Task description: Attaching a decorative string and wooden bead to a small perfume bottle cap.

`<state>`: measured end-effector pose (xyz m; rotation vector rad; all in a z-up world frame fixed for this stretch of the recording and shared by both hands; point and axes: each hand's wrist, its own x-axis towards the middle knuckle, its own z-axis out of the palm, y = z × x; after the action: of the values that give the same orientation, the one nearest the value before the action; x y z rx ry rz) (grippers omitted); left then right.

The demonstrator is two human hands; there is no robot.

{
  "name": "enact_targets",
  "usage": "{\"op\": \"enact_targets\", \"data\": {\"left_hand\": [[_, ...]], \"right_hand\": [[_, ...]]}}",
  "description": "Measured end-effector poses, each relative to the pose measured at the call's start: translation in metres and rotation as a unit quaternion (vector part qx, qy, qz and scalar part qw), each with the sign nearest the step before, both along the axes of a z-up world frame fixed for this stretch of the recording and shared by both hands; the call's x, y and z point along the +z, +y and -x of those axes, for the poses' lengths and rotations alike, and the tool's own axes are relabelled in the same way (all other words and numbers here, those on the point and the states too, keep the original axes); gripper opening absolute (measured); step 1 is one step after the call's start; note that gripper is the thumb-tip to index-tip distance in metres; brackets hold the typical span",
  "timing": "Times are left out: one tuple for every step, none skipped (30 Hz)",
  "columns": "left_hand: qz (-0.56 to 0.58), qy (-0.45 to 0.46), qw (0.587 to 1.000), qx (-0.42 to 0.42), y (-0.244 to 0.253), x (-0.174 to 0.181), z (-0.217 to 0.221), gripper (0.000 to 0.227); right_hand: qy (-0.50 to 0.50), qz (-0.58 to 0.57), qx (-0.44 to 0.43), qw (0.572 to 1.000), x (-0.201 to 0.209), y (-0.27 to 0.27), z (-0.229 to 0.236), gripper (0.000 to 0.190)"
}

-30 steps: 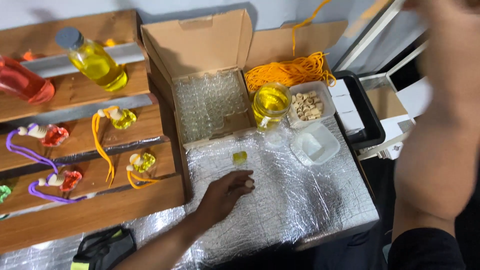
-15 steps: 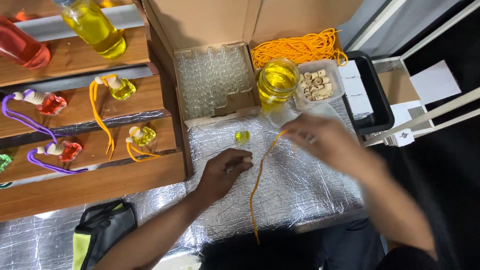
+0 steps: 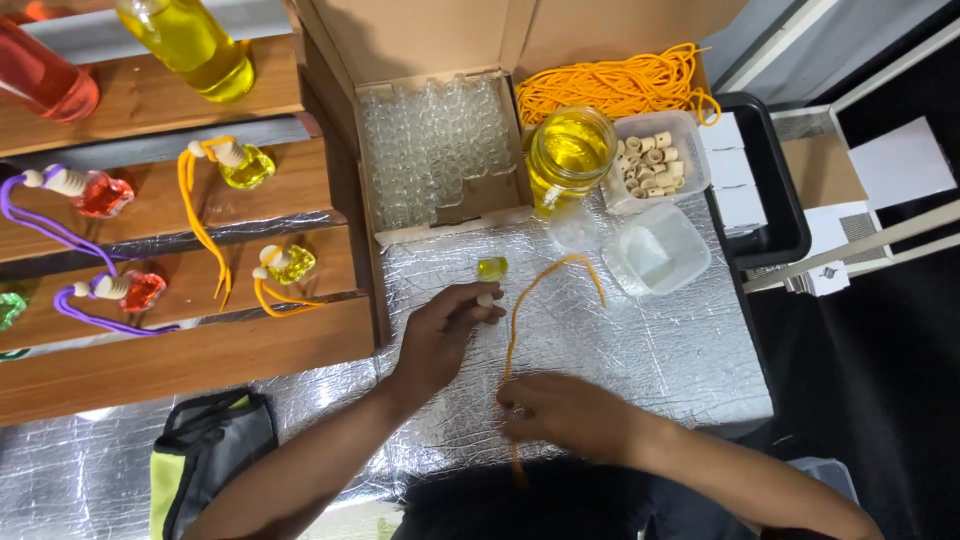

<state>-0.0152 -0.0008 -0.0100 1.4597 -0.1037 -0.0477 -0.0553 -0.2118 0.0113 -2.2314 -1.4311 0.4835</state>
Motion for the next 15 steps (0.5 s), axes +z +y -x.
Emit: {"op": "enact_targets", "data": {"left_hand": [[0.009, -0.003, 1.000, 0.007, 0.001, 0.000, -0.001, 0.025], [0.009, -0.004, 1.000, 0.010, 0.001, 0.000, -0.001, 0.025], [0.017, -0.002, 1.000, 0.018, 0.002, -0.001, -0.001, 0.025], [0.026, 0.000, 0.999, 0.027, 0.003, -0.001, -0.001, 0.026], [0.025, 0.001, 0.999, 0.029, 0.003, -0.002, -0.001, 0.026], [0.029, -0.008, 0.998, 0.047, 0.003, -0.003, -0.002, 0.024], [0.033, -0.016, 0.997, 0.065, 0.003, -0.004, -0.003, 0.023], [0.033, -0.014, 0.997, 0.066, 0.005, -0.005, -0.002, 0.023], [0.030, -0.014, 0.997, 0.069, 0.006, -0.005, -0.002, 0.023], [0.027, -0.015, 0.997, 0.072, 0.007, -0.006, -0.002, 0.023], [0.027, -0.012, 0.997, 0.073, 0.007, -0.006, -0.003, 0.023], [0.026, -0.015, 0.997, 0.070, 0.006, -0.006, -0.003, 0.022], [0.024, -0.019, 0.997, 0.065, 0.006, -0.005, -0.004, 0.021], [0.025, -0.017, 0.997, 0.065, 0.006, -0.006, -0.004, 0.021], [0.030, -0.010, 0.997, 0.067, 0.006, -0.007, -0.004, 0.021]], "right_hand": [[-0.010, 0.006, -0.013, 1.000, -0.003, 0.000, -0.006, 0.025], [-0.011, 0.005, -0.011, 1.000, -0.012, -0.002, -0.012, 0.025], [-0.041, 0.013, -0.025, 0.999, -0.021, -0.004, -0.018, 0.024], [-0.070, 0.020, -0.039, 0.997, -0.031, -0.005, -0.024, 0.025], [-0.069, 0.020, -0.037, 0.997, -0.029, -0.007, -0.032, 0.025], [-0.076, 0.111, -0.092, 0.987, -0.027, -0.009, -0.041, 0.013], [-0.082, 0.201, -0.148, 0.965, -0.026, -0.011, -0.049, 0.008], [-0.081, 0.201, -0.147, 0.965, -0.010, -0.007, -0.052, 0.008], [-0.047, 0.233, -0.194, 0.952, 0.007, -0.003, -0.055, 0.019], [-0.013, 0.264, -0.241, 0.934, 0.024, 0.000, -0.058, 0.030], [-0.011, 0.265, -0.240, 0.934, 0.030, 0.001, -0.060, 0.030], [0.006, 0.267, -0.255, 0.929, 0.035, 0.003, -0.062, 0.032], [0.023, 0.267, -0.271, 0.924, 0.040, 0.004, -0.064, 0.034], [0.025, 0.268, -0.271, 0.924, 0.048, 0.004, -0.064, 0.034], [0.051, 0.251, -0.301, 0.919, 0.055, 0.004, -0.066, 0.034]]}}
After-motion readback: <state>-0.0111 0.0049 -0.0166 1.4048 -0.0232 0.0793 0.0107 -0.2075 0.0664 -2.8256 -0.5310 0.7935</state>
